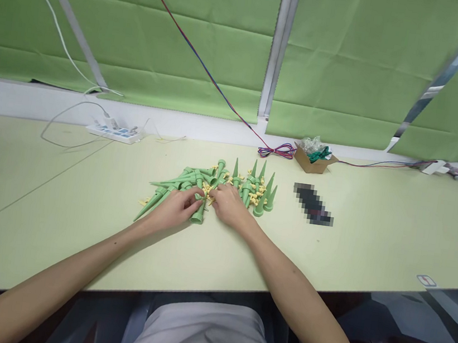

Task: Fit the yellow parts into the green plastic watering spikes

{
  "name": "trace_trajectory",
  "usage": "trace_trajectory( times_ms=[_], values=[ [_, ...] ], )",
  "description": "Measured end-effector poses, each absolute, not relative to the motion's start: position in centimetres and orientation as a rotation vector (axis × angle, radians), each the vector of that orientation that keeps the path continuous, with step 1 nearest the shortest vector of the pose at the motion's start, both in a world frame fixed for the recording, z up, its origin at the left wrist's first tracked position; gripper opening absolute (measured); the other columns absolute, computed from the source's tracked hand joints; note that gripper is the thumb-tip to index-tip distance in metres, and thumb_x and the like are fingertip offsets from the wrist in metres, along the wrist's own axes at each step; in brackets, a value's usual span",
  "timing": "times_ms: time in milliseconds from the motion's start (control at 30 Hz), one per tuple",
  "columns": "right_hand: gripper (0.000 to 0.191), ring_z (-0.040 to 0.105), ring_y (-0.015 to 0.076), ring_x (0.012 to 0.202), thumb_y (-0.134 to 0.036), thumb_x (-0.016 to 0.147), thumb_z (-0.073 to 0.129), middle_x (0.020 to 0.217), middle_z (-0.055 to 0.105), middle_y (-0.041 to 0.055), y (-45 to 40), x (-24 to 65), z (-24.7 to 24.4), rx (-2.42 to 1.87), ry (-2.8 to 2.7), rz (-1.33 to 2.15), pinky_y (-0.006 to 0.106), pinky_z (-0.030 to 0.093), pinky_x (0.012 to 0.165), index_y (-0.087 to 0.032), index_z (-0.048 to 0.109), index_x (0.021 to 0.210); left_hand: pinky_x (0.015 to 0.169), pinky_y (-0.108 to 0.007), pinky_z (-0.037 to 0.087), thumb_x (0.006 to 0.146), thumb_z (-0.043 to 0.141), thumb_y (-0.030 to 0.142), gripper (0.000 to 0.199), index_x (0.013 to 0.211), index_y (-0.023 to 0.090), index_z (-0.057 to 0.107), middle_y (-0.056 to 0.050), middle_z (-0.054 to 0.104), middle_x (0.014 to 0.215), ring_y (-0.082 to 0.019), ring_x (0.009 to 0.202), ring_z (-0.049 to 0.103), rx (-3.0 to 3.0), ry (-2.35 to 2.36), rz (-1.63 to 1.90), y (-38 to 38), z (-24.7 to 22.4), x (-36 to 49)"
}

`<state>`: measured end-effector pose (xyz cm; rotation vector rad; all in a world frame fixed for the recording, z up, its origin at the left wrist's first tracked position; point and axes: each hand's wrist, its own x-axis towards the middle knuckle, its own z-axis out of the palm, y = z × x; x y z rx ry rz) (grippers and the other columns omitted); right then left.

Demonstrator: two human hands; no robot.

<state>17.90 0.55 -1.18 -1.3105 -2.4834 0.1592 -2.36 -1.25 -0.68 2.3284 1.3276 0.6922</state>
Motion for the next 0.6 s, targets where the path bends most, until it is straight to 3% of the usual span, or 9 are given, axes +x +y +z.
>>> trace_trajectory(
  times_ms=[333,600],
  values=[
    [0.011,0.056,0.0242,0.100,-0.012,0.097,0.062,0.099,0.064,0.0099,0.81,17.97,-1.51,-1.293,-2.471,0.189,0.034,0.039,0.089,-0.014,0.072,0.100,0.067,-0.031,0.041,0.097,0.050,0.033,0.024,0.100,0.020,0.070,0.000,0.065,0.067,-0.018,0.059,0.053,2.279,1.380,0.886,-0.92,0.44,-2.92],
    [0.008,0.056,0.0231,0.095,-0.016,0.097,0.064,0.093,0.063,0.0082,0.69,17.86,-1.39,-1.335,-2.457,0.188,0.033,0.037,0.085,-0.015,0.069,0.090,0.064,-0.031,0.039,0.096,0.049,0.029,0.022,0.095,0.021,0.070,0.000,0.066,0.067,-0.019,0.061,0.057,2.324,1.384,0.785,-0.80,-0.08,-2.79]
  ],
)
